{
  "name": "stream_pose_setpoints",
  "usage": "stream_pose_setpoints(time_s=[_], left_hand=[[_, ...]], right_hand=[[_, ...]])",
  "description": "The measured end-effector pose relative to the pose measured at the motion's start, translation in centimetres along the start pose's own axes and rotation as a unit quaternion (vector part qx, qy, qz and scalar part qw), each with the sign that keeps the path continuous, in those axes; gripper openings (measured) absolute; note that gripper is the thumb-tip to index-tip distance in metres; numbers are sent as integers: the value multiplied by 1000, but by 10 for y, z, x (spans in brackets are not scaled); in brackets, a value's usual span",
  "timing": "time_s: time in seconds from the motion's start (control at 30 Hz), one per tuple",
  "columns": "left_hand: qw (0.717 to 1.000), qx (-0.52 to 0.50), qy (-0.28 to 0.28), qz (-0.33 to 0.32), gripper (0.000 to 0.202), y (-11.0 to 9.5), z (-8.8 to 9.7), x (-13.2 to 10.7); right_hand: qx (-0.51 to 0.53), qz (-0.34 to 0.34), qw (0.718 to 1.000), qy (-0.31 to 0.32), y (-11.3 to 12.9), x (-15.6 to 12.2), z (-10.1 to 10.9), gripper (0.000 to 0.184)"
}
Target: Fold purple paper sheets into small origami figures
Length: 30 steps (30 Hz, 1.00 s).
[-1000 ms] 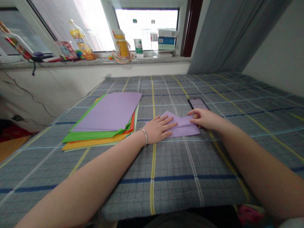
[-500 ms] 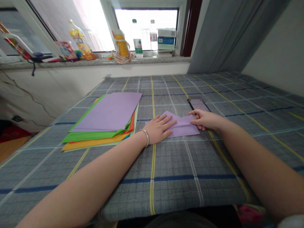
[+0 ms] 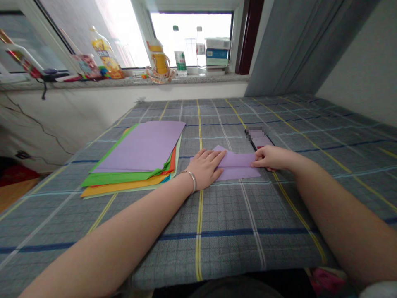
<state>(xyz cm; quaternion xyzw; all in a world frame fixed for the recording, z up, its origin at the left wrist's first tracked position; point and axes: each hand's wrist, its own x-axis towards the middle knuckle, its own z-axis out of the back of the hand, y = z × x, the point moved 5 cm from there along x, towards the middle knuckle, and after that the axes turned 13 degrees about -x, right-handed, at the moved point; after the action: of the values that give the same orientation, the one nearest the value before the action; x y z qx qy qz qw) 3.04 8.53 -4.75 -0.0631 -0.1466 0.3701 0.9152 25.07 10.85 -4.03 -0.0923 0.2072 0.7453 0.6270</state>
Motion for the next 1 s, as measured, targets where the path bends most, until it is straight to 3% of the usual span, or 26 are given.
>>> stream_pose_setpoints(time_s=[0.17, 0.3, 0.37, 0.43, 0.5, 0.57, 0.63, 0.73, 1.0], left_hand=[[1000, 2, 8, 10, 52, 4, -2, 1], [1000, -8, 8, 25, 51, 5, -2, 3], [999, -13, 5, 31, 50, 6, -1, 4], [999, -15, 0, 36, 50, 6, -1, 5], [999, -16, -5, 38, 49, 6, -1, 6], [999, -17, -11, 38, 49, 6, -1, 6], [999, -19, -14, 39, 48, 7, -1, 6], [999, -23, -13, 42, 48, 9, -2, 6], [998, -28, -6, 50, 45, 13, -1, 8]], right_hand=[[-6, -4, 1000, 24, -5, -2, -2, 17], [5, -14, 1000, -6, -5, -3, 2, 13], [41, -36, 996, -74, -4, -4, 9, 13], [71, -35, 979, -185, 3, -6, 18, 15], [60, 0, 950, -305, 16, -10, 25, 16], [24, 54, 926, -372, 34, -12, 25, 20], [-28, 107, 921, -373, 51, -7, 16, 27], [-77, 139, 933, -322, 65, 5, 1, 31], [-84, 117, 947, -289, 61, 24, -7, 25]])
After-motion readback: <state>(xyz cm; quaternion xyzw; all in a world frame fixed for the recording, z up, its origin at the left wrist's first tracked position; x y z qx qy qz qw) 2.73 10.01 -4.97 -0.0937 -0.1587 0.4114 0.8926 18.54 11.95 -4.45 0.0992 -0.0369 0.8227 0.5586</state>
